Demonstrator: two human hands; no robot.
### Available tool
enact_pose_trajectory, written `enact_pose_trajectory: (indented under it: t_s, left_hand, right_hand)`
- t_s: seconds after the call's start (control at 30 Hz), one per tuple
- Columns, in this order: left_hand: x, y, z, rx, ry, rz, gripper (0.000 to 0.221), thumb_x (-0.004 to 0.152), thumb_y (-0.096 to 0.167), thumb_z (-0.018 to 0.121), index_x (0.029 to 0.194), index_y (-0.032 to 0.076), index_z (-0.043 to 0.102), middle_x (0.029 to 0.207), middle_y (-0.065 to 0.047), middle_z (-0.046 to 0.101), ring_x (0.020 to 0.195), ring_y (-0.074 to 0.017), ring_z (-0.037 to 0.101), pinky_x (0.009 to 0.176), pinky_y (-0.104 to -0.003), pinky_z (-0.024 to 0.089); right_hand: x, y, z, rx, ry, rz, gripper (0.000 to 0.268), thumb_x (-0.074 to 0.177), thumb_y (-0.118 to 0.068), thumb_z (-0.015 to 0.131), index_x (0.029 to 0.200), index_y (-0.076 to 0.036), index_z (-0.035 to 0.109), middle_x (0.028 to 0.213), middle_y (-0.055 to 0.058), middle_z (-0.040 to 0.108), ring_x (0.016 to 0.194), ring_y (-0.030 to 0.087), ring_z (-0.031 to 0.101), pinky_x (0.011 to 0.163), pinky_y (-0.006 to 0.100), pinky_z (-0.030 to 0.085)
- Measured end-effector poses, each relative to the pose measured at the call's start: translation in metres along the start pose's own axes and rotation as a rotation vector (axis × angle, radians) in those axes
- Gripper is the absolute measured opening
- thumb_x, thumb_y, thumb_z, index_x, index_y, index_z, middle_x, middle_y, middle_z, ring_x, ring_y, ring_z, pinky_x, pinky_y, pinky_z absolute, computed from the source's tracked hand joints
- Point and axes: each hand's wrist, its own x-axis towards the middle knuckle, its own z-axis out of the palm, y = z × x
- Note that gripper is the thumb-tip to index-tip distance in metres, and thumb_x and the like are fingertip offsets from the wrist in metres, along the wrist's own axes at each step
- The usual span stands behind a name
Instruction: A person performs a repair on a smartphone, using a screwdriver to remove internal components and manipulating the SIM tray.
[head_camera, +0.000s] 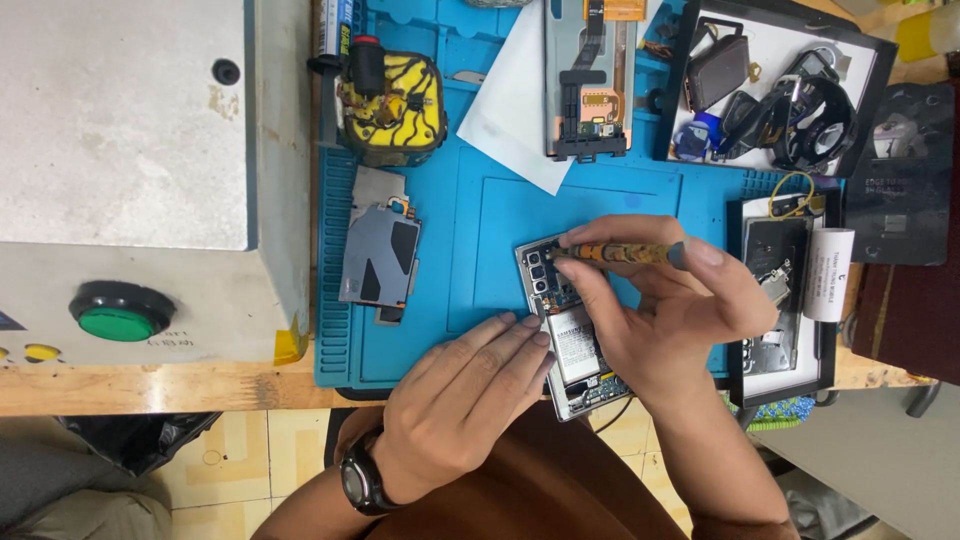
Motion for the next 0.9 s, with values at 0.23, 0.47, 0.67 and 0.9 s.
enact_pose_trajectory:
  t_s: [0.23, 0.47, 0.67, 0.9]
  left_hand:
    - [-0.001, -0.001, -0.001, -0.012, 0.004, -0.002, 0.017, 0.089, 0.014, 0.07, 0.101, 0.003, 0.066, 0.102, -0.011, 0.071, 0.095, -0.022, 0.069, 0.082, -0.029, 0.056]
    - [-0.002, -0.001, 0.0, -0.016, -0.004, -0.005, 0.019, 0.089, 0.016, 0.071, 0.102, 0.003, 0.066, 0.103, -0.011, 0.07, 0.097, -0.0217, 0.069, 0.082, -0.029, 0.056]
    - [-0.002, -0.002, -0.001, -0.033, -0.006, -0.008, 0.018, 0.09, 0.015, 0.07, 0.103, 0.002, 0.066, 0.103, -0.012, 0.07, 0.097, -0.0227, 0.069, 0.083, -0.03, 0.056]
    - [-0.003, -0.002, -0.001, -0.04, -0.02, -0.007, 0.02, 0.089, 0.013, 0.071, 0.104, 0.002, 0.066, 0.105, -0.013, 0.07, 0.098, -0.0234, 0.069, 0.084, -0.03, 0.056]
  right_hand:
    - [-0.012, 0.009, -0.004, 0.012, 0.039, -0.018, 0.067, 0.094, 0.019, 0.055, 0.139, -0.017, 0.021, 0.115, 0.024, 0.045, 0.096, 0.042, 0.068, 0.073, 0.041, 0.063]
    - [-0.002, 0.003, -0.001, -0.124, 0.044, -0.062, 0.064, 0.093, 0.0, 0.062, 0.139, -0.022, 0.022, 0.104, 0.025, 0.051, 0.095, 0.034, 0.058, 0.076, 0.038, 0.055]
    - [-0.01, 0.008, -0.002, -0.271, 0.108, -0.044, 0.067, 0.09, -0.014, 0.07, 0.136, -0.024, 0.022, 0.117, 0.019, 0.041, 0.101, 0.033, 0.048, 0.073, 0.037, 0.042]
    - [-0.005, 0.002, 0.001, -0.274, 0.08, -0.043, 0.049, 0.098, -0.016, 0.057, 0.134, -0.024, 0.024, 0.101, 0.018, 0.058, 0.09, 0.027, 0.058, 0.071, 0.034, 0.038]
